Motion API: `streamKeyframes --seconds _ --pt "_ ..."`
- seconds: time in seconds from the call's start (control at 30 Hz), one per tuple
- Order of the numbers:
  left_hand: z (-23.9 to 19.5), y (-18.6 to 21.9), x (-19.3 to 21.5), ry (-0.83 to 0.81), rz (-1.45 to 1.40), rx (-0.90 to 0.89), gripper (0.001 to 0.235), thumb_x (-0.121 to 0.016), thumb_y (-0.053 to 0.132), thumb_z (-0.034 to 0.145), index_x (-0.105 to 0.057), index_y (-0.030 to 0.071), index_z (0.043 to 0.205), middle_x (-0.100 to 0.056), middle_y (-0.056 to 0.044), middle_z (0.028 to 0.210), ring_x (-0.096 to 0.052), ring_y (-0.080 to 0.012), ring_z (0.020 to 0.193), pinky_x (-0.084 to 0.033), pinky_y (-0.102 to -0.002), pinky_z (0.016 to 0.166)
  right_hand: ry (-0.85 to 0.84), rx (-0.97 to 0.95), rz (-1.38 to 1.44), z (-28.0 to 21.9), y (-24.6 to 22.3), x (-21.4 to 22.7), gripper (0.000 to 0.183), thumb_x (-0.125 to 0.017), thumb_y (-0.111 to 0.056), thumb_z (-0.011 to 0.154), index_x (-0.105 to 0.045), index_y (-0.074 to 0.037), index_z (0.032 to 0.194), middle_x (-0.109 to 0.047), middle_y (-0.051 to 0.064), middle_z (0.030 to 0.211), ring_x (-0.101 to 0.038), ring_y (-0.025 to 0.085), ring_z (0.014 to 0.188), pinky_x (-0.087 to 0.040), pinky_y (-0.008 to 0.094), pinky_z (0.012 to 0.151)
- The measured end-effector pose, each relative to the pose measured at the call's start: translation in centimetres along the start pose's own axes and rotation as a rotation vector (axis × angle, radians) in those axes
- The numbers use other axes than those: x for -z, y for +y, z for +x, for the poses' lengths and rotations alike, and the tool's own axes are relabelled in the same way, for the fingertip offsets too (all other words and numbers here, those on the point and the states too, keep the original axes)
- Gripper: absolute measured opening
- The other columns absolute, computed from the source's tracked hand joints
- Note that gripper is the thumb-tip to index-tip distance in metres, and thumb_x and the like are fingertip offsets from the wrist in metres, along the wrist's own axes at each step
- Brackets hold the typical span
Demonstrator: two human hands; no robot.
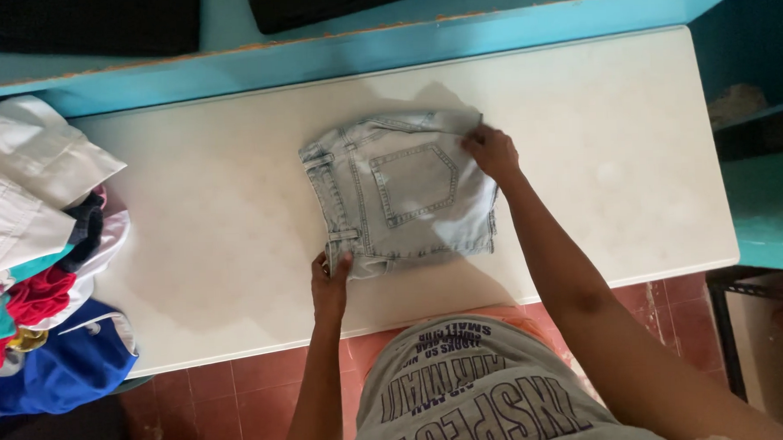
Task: Fold a pair of denim shorts on a table at a folding station.
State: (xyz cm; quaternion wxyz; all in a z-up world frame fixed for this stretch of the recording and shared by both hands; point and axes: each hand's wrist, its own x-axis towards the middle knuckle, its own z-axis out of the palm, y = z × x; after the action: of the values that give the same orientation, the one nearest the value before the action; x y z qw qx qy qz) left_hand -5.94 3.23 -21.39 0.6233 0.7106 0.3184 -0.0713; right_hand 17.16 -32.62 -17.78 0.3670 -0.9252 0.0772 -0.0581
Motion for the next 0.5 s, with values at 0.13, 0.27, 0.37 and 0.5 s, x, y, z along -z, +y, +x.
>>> streamKeyframes --seconds 0.13,0.27,0.37,0.5 --pt "-0.4 1.2 0.3 -0.024 0.035 0.029 0.077 -0.081 0.041 0.083 -0.047 -0.001 0.138 -0.072 -0.012 0.105 -0.066 -0.016 0.09 -0.052 -0.03 0.076 -0.389 -0.187 -0.204 0.0 -0.2 -0.2 0.047 -0.083 -0.038 0.087 -0.071 -0.009 0.121 -0.072 0.016 0.117 -0.07 0.031 0.1 -0.055 0.043 0.083" --pt "0.4 -0.9 0.2 -0.044 -0.051 0.008 0.058 -0.079 0.031 0.087 -0.054 0.001 0.13 -0.071 -0.009 0.093 -0.06 -0.0141 0.079 -0.047 -0.029 0.068 -0.184 0.229 -0.021 -0.4 0.8 0.6 0.038 -0.085 -0.03 0.086 -0.073 0.001 0.103 -0.072 0.015 0.114 -0.073 0.027 0.095 -0.061 0.037 0.081" --pt "0.7 -1.2 0.2 -0.048 -0.052 -0.001 0.048 -0.08 0.027 0.088 -0.058 0.002 0.123 -0.069 -0.006 0.092 -0.06 -0.0117 0.079 -0.049 -0.027 0.069 -0.056 0.352 0.083 0.0 -0.5 1.7 0.03 -0.085 -0.025 0.089 -0.072 0.002 0.097 -0.074 0.015 0.116 -0.074 0.027 0.1 -0.061 0.035 0.081" --pt "0.9 -0.9 0.3 -0.045 -0.016 0.025 0.046 -0.079 0.026 0.087 -0.059 0.003 0.121 -0.069 -0.004 0.092 -0.06 -0.0113 0.078 -0.049 -0.027 0.068 -0.126 -0.224 0.249 3.3 3.1 -0.9 0.028 -0.077 -0.028 0.096 -0.074 -0.002 0.108 -0.078 0.015 0.104 -0.074 0.023 0.091 -0.058 0.035 0.079"
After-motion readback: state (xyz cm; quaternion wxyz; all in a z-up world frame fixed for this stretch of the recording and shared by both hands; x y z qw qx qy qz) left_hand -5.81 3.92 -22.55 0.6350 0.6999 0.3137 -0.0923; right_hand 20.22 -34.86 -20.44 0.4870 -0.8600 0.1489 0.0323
